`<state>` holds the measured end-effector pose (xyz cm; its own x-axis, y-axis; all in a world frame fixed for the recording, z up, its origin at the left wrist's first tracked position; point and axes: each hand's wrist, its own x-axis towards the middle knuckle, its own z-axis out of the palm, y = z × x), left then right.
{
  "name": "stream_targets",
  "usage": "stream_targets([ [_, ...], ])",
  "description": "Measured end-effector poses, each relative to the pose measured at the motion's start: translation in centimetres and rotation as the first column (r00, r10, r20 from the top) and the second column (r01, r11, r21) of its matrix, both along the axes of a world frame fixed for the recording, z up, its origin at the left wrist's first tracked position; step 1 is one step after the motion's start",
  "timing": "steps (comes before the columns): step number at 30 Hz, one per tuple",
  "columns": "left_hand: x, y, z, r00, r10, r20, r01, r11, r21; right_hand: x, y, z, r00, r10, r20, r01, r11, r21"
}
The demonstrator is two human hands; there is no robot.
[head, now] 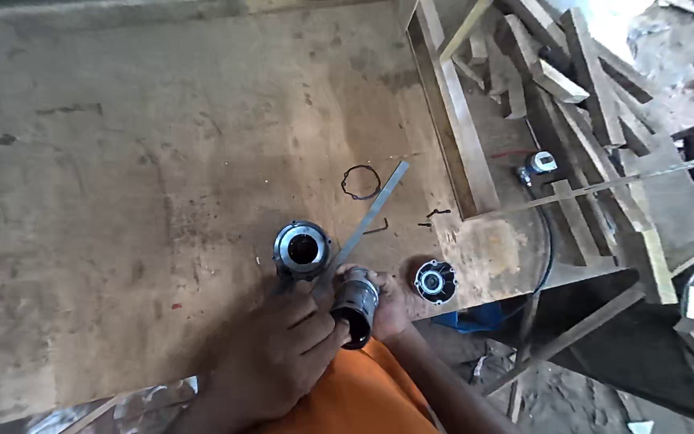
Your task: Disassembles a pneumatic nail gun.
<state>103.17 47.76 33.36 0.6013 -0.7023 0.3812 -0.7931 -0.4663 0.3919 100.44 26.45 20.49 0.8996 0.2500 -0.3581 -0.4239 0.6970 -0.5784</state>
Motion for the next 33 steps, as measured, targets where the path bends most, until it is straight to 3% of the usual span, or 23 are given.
stream_targets([
  [3, -0.2, 0.4, 0.6, 0.996, -0.084, -0.043, 0.084, 0.996, -0.001, -1.5, -0.1, -1.5, 0.999, -0.004, -0.036, 0.006, 0.999, 0.035],
  [6, -0.3, 1.4, 1.4, 0.987, -0.119, -0.113, 0.102, 0.984, -0.145, -3.1, -0.9, -3.7, 0.984, -0.094, -0.148, 0.094, 0.996, -0.007],
  [8, -0.1, 1.9, 1.5, 0.984, -0.069, -0.162, 0.044, 0.987, -0.157, -4.0, -2.1, -4.9, 0.961, -0.161, -0.223, 0.160, 0.987, -0.023],
  [10, 0.1, 2.8, -0.3, 0.956, 0.104, -0.273, -0.135, 0.986, -0.099, -4.6, -3.6, -6.1, 0.949, -0.165, -0.267, 0.171, 0.985, -0.001],
  [12, 0.6, 4.1, -3.9, 0.853, 0.311, -0.420, -0.357, 0.934, -0.032, -4.9, -4.4, -7.2, 0.926, -0.207, -0.316, 0.178, 0.977, -0.120],
  [15, 1.5, 5.6, -9.7, 0.564, 0.502, -0.656, -0.558, 0.817, 0.145, -5.8, -5.8, -9.4, 0.880, -0.266, -0.393, 0.169, 0.949, -0.265],
  [19, 2.0, 5.3, -12.7, 0.229, 0.507, -0.831, -0.425, 0.820, 0.383, -7.0, -6.4, -11.3, 0.793, -0.368, -0.485, 0.148, 0.889, -0.433],
  [22, 3.1, 4.5, -12.3, 0.123, 0.517, -0.847, -0.232, 0.845, 0.482, -7.2, -6.1, -11.7, 0.789, -0.390, -0.475, 0.126, 0.859, -0.496],
  [26, 3.5, 3.3, -11.6, -0.013, 0.510, -0.860, -0.192, 0.843, 0.503, -7.6, -5.8, -12.5, 0.857, -0.354, -0.374, 0.053, 0.783, -0.619],
  [28, 3.1, 2.4, -11.5, 0.021, 0.531, -0.847, -0.193, 0.834, 0.518, -7.9, -5.8, -13.1, 0.895, -0.322, -0.309, 0.018, 0.718, -0.696],
  [33, 1.1, 0.8, -12.5, 0.265, 0.610, -0.747, -0.158, 0.792, 0.590, -8.7, -5.1, -13.0, 0.969, -0.222, -0.108, 0.023, 0.516, -0.856],
])
